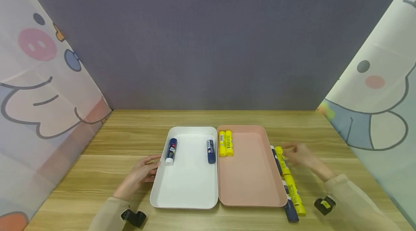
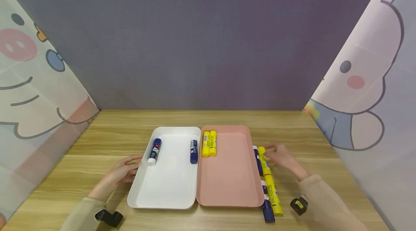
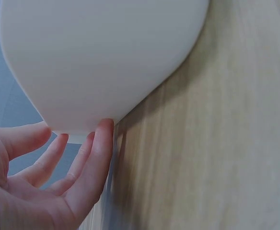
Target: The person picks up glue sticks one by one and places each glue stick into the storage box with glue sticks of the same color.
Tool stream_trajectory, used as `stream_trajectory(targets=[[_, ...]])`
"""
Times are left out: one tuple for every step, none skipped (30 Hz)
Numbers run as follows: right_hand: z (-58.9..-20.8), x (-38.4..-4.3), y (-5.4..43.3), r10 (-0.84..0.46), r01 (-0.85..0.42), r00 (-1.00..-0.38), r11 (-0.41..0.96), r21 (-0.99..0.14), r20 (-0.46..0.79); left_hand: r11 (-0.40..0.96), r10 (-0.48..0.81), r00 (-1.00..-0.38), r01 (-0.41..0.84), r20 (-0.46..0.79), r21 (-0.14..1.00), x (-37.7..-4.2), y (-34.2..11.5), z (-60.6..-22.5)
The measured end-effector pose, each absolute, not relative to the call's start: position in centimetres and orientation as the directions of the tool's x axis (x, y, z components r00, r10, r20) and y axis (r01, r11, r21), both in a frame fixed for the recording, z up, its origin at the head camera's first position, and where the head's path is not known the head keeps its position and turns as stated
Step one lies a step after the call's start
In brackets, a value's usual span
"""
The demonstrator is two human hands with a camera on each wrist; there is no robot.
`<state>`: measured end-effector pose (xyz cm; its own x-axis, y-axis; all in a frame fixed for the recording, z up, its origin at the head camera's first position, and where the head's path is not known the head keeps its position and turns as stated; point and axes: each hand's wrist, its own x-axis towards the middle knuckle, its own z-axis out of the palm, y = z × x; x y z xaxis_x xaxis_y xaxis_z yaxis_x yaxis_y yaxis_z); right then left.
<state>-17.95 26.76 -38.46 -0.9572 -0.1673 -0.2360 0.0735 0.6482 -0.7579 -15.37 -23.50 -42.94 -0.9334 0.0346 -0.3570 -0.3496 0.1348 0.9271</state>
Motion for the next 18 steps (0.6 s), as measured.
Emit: stream_trajectory(targets=[[-38.54,-17.94,26.72,-0.162,0.081,-0.957,0.646,-0.759,-0.240,0.135,0.035,-0.933,-0.349,-0.357,0.927,-15.37,-23.51,-42.96],[-38.59,-17.94,26.70,-0.156,0.090,-0.956,0.647,-0.757,-0.247,0.135,0.036,-0.933,-0.349,-0.357,0.927,-15.37,-23.52,-42.98],[-38.63,-17.94,26.67,-0.150,0.099,-0.955,0.649,-0.754,-0.255,0.134,0.036,-0.933,-0.350,-0.358,0.927,-15.37,-23.52,-43.00],[-38.70,-17.97,26.67,-0.146,0.106,-0.954,0.652,-0.751,-0.262,0.132,0.038,-0.933,-0.349,-0.357,0.928,-15.37,-23.54,-43.02],[-38.78,-18.00,26.67,-0.139,0.114,-0.953,0.656,-0.746,-0.268,0.131,0.040,-0.933,-0.350,-0.357,0.928,-15.37,-23.55,-43.03],[-38.84,-18.02,26.67,-0.137,0.118,-0.952,0.658,-0.744,-0.273,0.130,0.041,-0.933,-0.350,-0.357,0.928,-15.36,-23.55,-43.04],[-38.87,-18.01,26.65,-0.133,0.124,-0.951,0.660,-0.741,-0.278,0.130,0.042,-0.933,-0.351,-0.358,0.928,-15.36,-23.56,-43.04],[-38.89,-18.00,26.65,-0.132,0.126,-0.951,0.662,-0.739,-0.280,0.129,0.043,-0.932,-0.351,-0.359,0.927,-15.37,-23.56,-43.05],[-38.94,-18.00,26.66,-0.135,0.124,-0.950,0.660,-0.741,-0.280,0.129,0.042,-0.932,-0.352,-0.360,0.927,-15.37,-23.56,-43.04],[-38.98,-17.99,26.67,-0.140,0.121,-0.950,0.660,-0.742,-0.279,0.129,0.043,-0.932,-0.351,-0.359,0.927,-15.36,-23.57,-43.05],[-39.01,-17.96,26.67,-0.143,0.117,-0.950,0.660,-0.742,-0.277,0.131,0.040,-0.932,-0.352,-0.360,0.927,-15.37,-23.56,-43.05],[-39.01,-17.93,26.66,-0.144,0.116,-0.950,0.660,-0.742,-0.277,0.133,0.040,-0.932,-0.352,-0.360,0.927,-15.37,-23.57,-43.05],[-39.02,-17.92,26.65,-0.144,0.118,-0.949,0.661,-0.741,-0.280,0.134,0.040,-0.932,-0.352,-0.360,0.926,-15.38,-23.58,-43.05],[-39.07,-17.93,26.65,-0.141,0.123,-0.948,0.662,-0.739,-0.284,0.134,0.041,-0.932,-0.352,-0.360,0.926,-15.37,-23.58,-43.05],[-39.12,-17.96,26.65,-0.139,0.128,-0.947,0.663,-0.738,-0.289,0.135,0.042,-0.932,-0.351,-0.359,0.927,-15.37,-23.59,-43.04],[-39.15,-18.00,26.65,-0.135,0.135,-0.946,0.665,-0.734,-0.296,0.135,0.045,-0.933,-0.350,-0.358,0.927,-15.35,-23.59,-43.04],[-39.20,-18.04,26.67,-0.129,0.141,-0.945,0.667,-0.732,-0.300,0.136,0.048,-0.933,-0.349,-0.358,0.927,-15.36,-23.60,-43.02],[-39.25,-18.08,26.68,-0.123,0.148,-0.945,0.668,-0.730,-0.304,0.136,0.051,-0.933,-0.348,-0.357,0.928,-15.35,-23.61,-43.00]])
